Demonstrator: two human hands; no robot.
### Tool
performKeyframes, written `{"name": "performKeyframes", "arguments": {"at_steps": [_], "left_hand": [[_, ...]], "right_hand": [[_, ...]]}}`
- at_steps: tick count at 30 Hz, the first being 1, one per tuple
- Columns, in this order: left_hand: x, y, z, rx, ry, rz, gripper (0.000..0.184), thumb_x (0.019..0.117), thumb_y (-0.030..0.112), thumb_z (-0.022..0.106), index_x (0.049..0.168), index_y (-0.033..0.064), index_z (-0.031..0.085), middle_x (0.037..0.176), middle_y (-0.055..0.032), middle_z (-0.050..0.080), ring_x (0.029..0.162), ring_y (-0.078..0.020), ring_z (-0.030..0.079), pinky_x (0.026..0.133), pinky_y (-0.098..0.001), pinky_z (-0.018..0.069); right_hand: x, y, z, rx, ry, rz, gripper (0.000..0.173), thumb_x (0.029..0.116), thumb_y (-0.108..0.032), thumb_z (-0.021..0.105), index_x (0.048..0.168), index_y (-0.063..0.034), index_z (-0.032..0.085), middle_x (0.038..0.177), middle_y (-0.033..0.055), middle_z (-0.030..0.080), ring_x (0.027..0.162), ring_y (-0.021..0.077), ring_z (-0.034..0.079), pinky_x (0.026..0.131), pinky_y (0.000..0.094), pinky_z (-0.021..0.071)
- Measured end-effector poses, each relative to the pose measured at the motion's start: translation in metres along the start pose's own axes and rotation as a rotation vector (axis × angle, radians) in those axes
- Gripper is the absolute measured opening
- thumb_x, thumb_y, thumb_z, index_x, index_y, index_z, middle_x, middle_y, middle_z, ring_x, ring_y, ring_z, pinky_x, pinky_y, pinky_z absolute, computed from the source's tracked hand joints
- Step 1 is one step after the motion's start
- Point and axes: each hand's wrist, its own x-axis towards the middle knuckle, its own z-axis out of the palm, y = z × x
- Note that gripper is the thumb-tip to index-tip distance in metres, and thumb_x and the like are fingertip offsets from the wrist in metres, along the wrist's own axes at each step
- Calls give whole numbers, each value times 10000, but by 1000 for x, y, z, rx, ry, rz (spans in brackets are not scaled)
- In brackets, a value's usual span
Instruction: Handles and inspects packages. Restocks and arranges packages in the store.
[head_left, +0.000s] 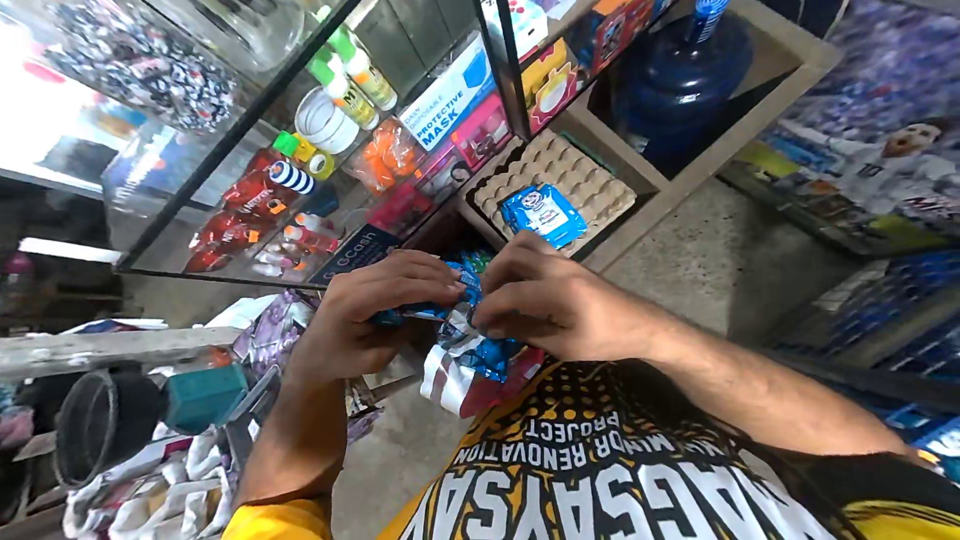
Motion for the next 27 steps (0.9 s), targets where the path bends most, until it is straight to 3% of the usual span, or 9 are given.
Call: {"name": "performKeyframes", "arguments": {"at_steps": [9,16,27], "left_hand": [[0,-6,0,-4,-29,-32,249,870,22,680,1111,35,738,1161,-104,735,1197,-295,660,1073,-504,539],[-10,-17,-8,13,-53,-70,261,875,27,677,1128,40,740,1169,-96,732,1190,-278,662,1064,-486,546],[-22,-29,-15,-19,-99,-73,231,860,21,655,1060,71,760,1110,-63,749,1165,-253,673,1070,-481,538]], "right_hand": [[9,9,4,45,-121,11,70,966,-142,679,988,-126,744,1046,1,660,1104,177,568,981,345,484],[9,10,18,-162,-94,50,82,982,-117,616,965,-109,696,1018,24,650,1061,212,582,943,397,490],[-1,-4,32,-101,-81,204,122,1010,-79,556,974,-96,672,1029,18,648,1094,168,582,951,301,507]]}}
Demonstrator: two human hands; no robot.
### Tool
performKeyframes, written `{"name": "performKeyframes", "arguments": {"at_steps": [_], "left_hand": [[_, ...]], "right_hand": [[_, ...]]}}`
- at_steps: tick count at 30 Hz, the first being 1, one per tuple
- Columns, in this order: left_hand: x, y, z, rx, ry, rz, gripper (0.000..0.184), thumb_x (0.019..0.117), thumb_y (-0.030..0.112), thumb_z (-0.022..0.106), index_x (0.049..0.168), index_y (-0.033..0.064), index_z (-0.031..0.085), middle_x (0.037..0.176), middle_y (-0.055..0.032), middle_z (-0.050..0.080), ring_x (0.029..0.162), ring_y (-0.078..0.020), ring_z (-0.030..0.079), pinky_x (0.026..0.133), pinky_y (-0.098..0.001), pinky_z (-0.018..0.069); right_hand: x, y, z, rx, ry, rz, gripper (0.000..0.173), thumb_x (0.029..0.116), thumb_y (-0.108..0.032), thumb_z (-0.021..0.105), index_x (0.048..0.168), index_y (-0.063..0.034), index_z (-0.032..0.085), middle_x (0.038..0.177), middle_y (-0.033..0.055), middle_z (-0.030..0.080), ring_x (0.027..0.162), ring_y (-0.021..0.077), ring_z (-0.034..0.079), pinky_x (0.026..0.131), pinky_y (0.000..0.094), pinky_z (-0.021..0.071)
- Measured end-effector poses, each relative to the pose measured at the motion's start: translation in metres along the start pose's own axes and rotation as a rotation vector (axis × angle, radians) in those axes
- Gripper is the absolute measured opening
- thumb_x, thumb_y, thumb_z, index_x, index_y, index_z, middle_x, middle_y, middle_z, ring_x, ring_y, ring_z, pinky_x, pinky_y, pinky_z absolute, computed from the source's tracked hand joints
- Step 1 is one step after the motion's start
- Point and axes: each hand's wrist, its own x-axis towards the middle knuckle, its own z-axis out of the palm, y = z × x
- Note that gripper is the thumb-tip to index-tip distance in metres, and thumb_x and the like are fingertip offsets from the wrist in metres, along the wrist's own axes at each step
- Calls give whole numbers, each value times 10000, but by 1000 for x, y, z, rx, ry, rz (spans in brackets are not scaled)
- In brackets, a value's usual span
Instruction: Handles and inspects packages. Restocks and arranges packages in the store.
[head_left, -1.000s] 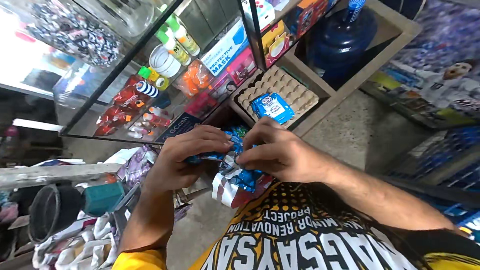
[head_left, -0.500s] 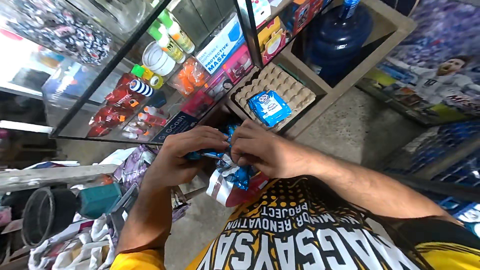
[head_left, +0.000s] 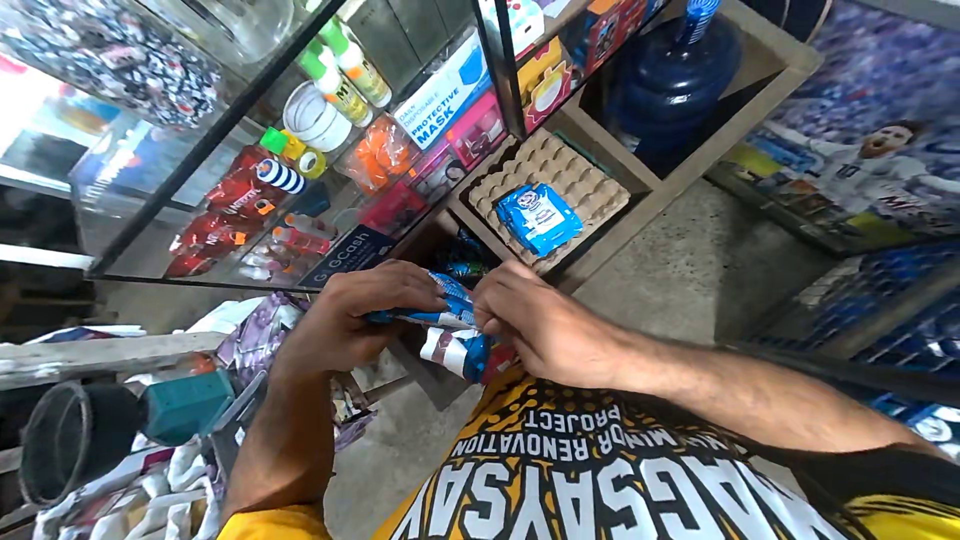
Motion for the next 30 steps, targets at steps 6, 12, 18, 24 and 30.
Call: {"name": "performKeyframes", "arguments": {"at_steps": [6,12,18,24,30], "left_hand": [[0,-5,3,-75,12,11,213,878,42,666,1067,77,758,1108,-66,749,1150,-256,681,1059,-489,543],[4,-20,2,-228,-4,-10,139,909,115,687,1024,85,758,1085,-73,755,1120,-265,695,1031,-483,558],[0,-21,5,-228,-33,-99,167,918,147,704,1069,100,759,1119,-60,751,1110,-241,702,1011,-458,578],[-2,-20,4,-182,-54,-140,203,900,117,697,1092,101,762,1131,-46,748,1106,-218,703,1005,-435,583],[-9,-13,4,-68,2,-196,293,896,81,689,1185,66,734,1193,-53,725,1084,-183,701,958,-381,605]], "right_hand": [[-2,-3,-6,90,-8,40,141,1030,-102,549,981,-88,680,1018,14,657,1059,144,598,941,295,512],[14,3,-11,187,-28,28,87,1000,-69,612,993,-62,698,932,17,667,947,117,631,871,279,542],[14,13,-18,132,-102,-4,89,1007,-70,599,1016,-62,687,904,28,662,873,111,646,787,285,571],[23,2,-34,136,-277,54,72,1020,-101,615,1050,-65,669,858,21,653,772,92,641,694,282,574],[30,-7,-39,-249,-281,-10,174,918,-57,713,1091,-63,696,934,65,681,917,227,654,838,399,559]]}}
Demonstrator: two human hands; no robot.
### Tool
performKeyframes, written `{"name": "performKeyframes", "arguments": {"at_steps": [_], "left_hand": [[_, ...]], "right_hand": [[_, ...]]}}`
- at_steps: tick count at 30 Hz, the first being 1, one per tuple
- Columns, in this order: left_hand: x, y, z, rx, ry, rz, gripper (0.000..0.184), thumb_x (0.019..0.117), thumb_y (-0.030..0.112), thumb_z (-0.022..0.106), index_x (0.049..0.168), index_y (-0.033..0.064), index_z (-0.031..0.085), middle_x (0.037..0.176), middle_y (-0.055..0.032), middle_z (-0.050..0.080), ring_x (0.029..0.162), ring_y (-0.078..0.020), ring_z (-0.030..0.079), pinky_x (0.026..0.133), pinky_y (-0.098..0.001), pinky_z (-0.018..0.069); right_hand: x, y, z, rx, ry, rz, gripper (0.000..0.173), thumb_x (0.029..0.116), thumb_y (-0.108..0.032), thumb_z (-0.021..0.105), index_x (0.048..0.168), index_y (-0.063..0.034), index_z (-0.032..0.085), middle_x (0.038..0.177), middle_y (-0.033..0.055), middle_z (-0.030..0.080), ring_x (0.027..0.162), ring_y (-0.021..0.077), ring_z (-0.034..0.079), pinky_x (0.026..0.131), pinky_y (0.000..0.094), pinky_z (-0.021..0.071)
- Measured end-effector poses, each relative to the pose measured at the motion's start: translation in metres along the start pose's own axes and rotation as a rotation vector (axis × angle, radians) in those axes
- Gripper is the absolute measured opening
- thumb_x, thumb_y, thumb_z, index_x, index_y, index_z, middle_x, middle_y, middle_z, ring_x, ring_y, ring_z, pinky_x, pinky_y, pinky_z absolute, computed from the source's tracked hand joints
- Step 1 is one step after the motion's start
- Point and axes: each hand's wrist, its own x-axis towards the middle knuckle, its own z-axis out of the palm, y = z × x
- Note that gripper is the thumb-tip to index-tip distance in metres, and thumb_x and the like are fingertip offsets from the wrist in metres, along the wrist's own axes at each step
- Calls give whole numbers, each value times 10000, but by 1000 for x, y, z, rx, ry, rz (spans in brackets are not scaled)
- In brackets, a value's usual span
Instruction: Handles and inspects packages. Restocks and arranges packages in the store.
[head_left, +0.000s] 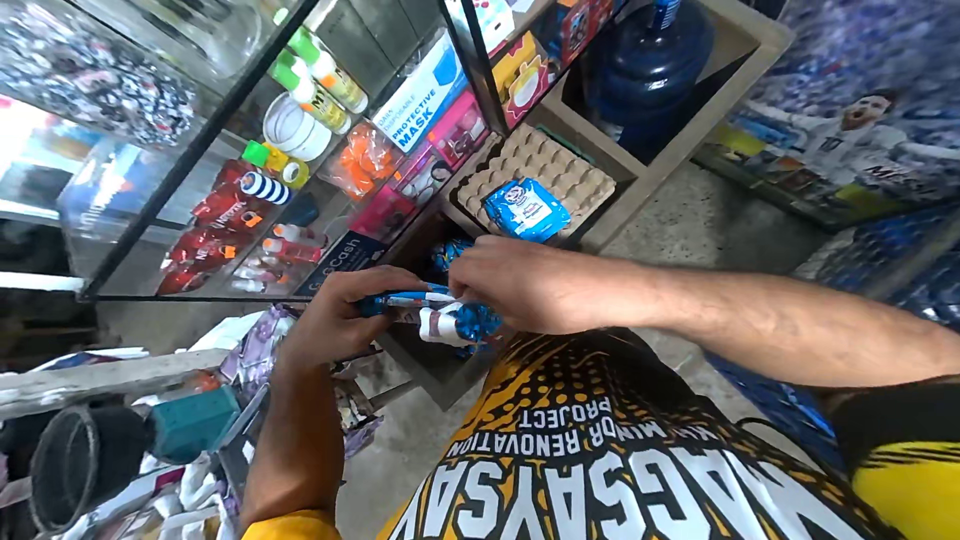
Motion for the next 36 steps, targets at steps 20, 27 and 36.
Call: {"name": "performKeyframes", "arguments": {"at_steps": [20,27,36], "left_hand": [[-32,1,31,336,449,-354,172,945,181,677,1101,147,740,812,27,719,644,-71,655,594,-338,584],[-23,1,45,300,550,-303,224,933,169,690,1151,149,738,939,35,752,764,-48,704,696,-305,628],[-9,6,61,282,638,-314,214,955,179,653,1150,162,740,982,33,752,816,-43,709,734,-313,629]], "right_hand": [[-31,4,-6,-452,285,131,150,952,-9,577,1022,-98,676,971,101,658,964,333,623,809,522,490],[-33,27,22,16,597,194,189,1032,-257,603,1115,-150,735,1104,-3,673,1092,170,606,907,377,546],[-8,26,41,619,446,396,130,982,-227,655,978,-126,736,1300,52,609,1205,211,588,944,377,571]]}}
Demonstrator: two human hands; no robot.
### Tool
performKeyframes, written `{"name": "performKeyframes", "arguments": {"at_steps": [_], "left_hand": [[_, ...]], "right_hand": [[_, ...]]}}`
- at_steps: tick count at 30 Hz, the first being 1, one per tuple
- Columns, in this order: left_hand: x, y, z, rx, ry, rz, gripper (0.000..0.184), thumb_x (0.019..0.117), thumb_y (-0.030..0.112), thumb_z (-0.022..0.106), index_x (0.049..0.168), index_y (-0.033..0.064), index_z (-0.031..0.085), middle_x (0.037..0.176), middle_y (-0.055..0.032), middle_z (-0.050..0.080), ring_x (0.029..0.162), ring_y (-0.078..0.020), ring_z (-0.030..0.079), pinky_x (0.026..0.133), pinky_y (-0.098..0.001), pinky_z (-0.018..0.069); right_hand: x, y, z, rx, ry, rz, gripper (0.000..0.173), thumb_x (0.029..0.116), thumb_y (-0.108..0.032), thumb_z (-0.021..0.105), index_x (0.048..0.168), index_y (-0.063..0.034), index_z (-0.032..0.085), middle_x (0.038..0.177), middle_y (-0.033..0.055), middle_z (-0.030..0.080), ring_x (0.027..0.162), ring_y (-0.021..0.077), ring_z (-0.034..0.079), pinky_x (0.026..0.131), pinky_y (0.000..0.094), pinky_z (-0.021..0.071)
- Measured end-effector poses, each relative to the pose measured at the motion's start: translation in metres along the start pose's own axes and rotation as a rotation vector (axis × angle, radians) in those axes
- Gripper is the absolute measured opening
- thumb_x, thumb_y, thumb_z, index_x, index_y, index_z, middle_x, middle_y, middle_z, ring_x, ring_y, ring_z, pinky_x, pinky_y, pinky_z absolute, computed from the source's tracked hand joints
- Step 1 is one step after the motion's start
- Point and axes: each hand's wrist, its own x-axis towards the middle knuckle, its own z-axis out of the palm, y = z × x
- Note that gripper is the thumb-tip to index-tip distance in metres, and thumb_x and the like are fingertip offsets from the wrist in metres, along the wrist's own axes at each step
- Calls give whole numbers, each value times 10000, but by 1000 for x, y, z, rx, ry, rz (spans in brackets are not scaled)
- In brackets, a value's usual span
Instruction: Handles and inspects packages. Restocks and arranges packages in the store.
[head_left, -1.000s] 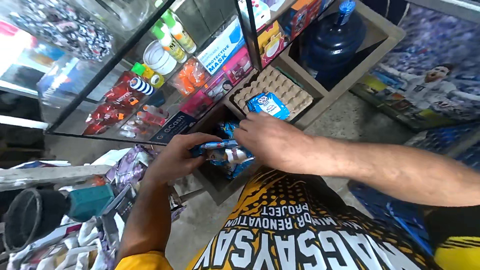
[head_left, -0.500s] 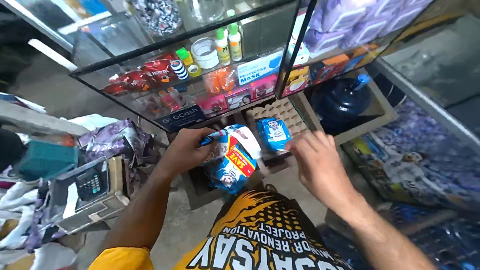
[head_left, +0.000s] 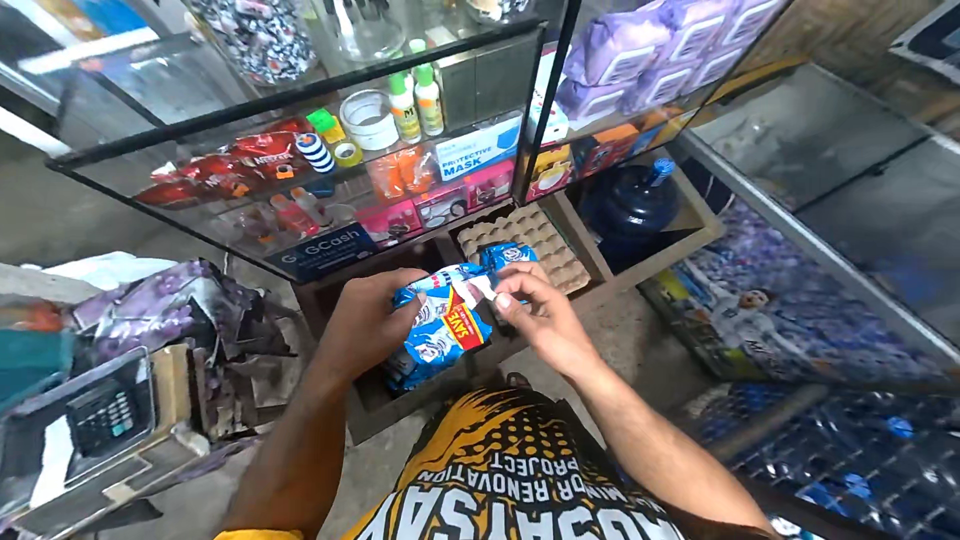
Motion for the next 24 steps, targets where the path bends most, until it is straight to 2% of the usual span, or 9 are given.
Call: {"name": "performKeyframes", "arguments": {"at_steps": [3,9,12,14,19,21,23,24], "left_hand": [[-1,7,9,-7,20,-36,216,936,180,662,1132,183,753,971,52,753,814,-31,704,727,-313,622],[-4,20,16,-30,10,-142,219,935,194,695,1145,220,754,963,60,757,813,-36,711,727,-329,627],[-5,21,19,-20,12,-141,227,932,192,697,1148,233,756,977,72,759,828,-21,711,736,-313,627],[-5,21,21,-9,22,-130,222,929,197,695,1138,241,756,973,82,756,824,-8,703,734,-295,618],[-6,24,23,-30,35,-126,226,918,187,696,1133,227,756,980,83,758,828,-4,708,725,-276,622],[-6,25,23,-29,27,-125,231,924,193,692,1142,236,755,975,86,758,816,-4,706,715,-272,620],[-7,25,25,-29,22,-128,228,927,194,694,1142,237,755,969,85,759,815,-3,708,718,-273,622],[-8,26,26,-32,24,-130,227,925,192,696,1139,237,757,967,85,760,816,-3,709,718,-273,624]], "right_hand": [[0,9,12,2,55,10,150,972,-258,674,946,-131,749,1337,60,592,1220,201,582,948,365,567],[-5,10,11,-42,198,-26,170,934,-311,722,850,-165,737,1235,14,636,1214,198,569,941,379,551],[-6,13,11,-2,253,-40,169,939,-269,739,851,-128,710,1052,28,689,1056,184,644,874,382,572],[-9,13,14,48,279,-21,159,938,-233,748,867,-99,698,924,39,703,883,163,687,766,353,598],[-12,12,19,117,283,45,175,929,-188,755,859,-69,648,776,45,667,694,148,652,634,302,568],[-11,12,18,165,285,100,203,905,-181,783,950,-51,635,761,65,654,669,172,655,620,325,583],[-11,14,15,242,256,141,406,889,-156,803,1180,-54,540,778,82,671,683,195,676,641,354,599],[-11,16,14,283,246,159,465,894,-143,797,1250,-58,510,798,94,686,707,209,693,674,375,613]]}}
